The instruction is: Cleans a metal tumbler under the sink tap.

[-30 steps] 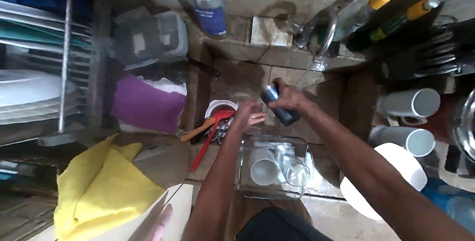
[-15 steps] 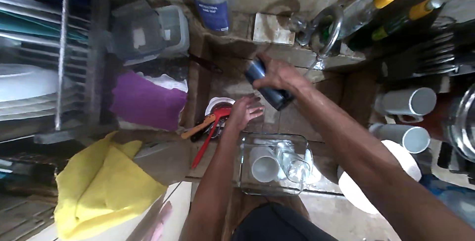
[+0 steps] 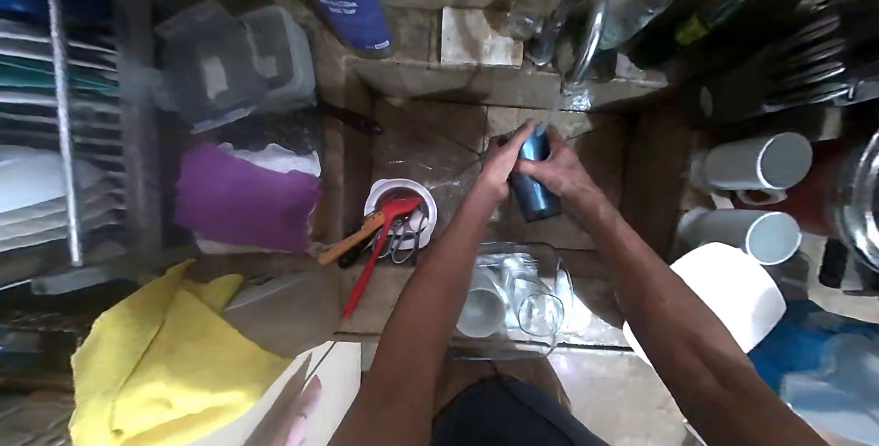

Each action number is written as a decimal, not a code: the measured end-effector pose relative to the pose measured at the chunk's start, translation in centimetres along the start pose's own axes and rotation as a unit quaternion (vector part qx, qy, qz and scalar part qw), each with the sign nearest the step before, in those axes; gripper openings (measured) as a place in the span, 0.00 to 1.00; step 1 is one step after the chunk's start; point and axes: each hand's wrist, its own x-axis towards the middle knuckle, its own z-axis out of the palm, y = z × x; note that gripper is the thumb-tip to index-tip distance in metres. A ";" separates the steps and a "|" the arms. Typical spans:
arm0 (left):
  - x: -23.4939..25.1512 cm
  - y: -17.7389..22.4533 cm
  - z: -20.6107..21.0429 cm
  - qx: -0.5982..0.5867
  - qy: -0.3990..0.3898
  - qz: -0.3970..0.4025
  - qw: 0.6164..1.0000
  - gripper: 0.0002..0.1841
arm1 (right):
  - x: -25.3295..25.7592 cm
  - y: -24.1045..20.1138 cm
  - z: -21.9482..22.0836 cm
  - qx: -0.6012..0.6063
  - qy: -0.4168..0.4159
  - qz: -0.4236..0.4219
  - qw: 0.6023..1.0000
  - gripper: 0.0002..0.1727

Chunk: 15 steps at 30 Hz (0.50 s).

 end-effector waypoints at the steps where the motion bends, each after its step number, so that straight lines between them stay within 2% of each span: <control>1: 0.5 0.0 0.3 -0.013 -0.006 -0.001 1.000 0.40 | -0.1 -0.3 -0.1 -0.048 0.023 -0.001 0.999 0.63; 3: 0.7 0.4 0.6 -0.013 -0.016 0.006 1.000 0.41 | -0.3 -0.3 -0.5 -0.090 0.046 -0.023 0.995 0.66; 6: -0.1 1.0 1.4 0.028 0.059 0.046 0.997 0.41 | -0.1 1.1 -0.8 -0.060 0.054 -0.069 0.994 0.67; 8: -0.6 1.2 1.5 0.009 0.087 0.061 0.994 0.41 | -0.1 1.6 -0.3 -0.056 0.045 -0.065 0.995 0.66; 11: 0.0 0.6 0.8 -0.037 0.026 0.049 0.998 0.34 | -0.4 1.9 -0.4 -0.028 -0.015 -0.008 0.999 0.61; 13: 0.1 0.5 -0.6 -0.042 -0.031 0.022 0.998 0.33 | -0.5 1.6 -0.6 0.071 -0.074 0.021 0.994 0.53; 15: 0.2 0.7 -1.2 -0.067 -0.054 0.013 0.996 0.30 | -0.9 1.8 -0.7 0.201 -0.132 0.049 0.969 0.46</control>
